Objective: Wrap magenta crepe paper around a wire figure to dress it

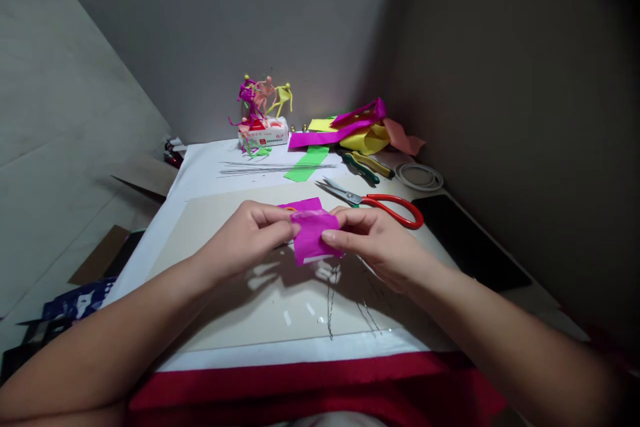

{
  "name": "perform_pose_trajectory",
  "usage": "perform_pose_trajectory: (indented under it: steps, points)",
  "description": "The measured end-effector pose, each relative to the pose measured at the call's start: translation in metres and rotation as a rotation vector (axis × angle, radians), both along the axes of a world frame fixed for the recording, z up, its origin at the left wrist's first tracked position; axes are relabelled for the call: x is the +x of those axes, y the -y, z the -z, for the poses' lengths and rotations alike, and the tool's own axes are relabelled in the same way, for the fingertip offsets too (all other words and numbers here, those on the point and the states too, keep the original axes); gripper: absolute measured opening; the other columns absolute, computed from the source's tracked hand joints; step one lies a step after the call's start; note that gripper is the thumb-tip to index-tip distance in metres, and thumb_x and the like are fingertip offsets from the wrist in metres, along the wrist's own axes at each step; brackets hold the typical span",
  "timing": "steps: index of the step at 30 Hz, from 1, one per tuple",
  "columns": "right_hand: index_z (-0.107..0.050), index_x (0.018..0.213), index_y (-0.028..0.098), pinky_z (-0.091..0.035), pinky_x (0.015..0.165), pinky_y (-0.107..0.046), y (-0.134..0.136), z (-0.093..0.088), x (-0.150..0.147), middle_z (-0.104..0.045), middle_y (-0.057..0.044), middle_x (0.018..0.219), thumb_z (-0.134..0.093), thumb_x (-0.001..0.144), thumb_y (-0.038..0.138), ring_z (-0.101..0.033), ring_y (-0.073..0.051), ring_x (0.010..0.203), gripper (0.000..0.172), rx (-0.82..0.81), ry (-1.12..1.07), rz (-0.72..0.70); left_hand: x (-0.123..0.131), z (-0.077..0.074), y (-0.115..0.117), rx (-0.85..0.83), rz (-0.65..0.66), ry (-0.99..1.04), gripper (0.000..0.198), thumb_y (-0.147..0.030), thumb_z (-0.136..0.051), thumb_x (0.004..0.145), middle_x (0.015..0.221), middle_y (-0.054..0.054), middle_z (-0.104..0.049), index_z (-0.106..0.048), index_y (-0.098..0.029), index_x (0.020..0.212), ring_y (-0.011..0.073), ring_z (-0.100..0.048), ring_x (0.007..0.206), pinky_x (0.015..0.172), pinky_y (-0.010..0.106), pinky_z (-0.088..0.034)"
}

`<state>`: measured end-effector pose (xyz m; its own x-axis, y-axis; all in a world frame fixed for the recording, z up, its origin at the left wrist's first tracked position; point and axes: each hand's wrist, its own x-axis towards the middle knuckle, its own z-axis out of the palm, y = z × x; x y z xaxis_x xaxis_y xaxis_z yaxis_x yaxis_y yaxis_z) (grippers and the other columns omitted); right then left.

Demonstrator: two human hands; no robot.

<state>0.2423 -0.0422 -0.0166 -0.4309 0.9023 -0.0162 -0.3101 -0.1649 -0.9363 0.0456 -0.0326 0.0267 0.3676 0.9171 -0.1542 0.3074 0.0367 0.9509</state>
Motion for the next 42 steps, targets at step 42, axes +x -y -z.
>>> perform_pose_trajectory:
  steps: [42]
  points:
    - [-0.07,0.078,0.01,-0.042,0.065,-0.021,-0.01,-0.008,0.022,-0.064,-0.001,0.071,-0.077,0.069,0.024,-0.055,-0.008,0.064,0.018,-0.118,0.03,-0.308,-0.001,-0.008,0.014,-0.12,0.395,-0.139,0.021,-0.031,-0.059,0.082,0.063,-0.002,-0.054,-0.068,-0.013,0.077,0.0091,-0.041,0.056,0.053,0.019,-0.032]
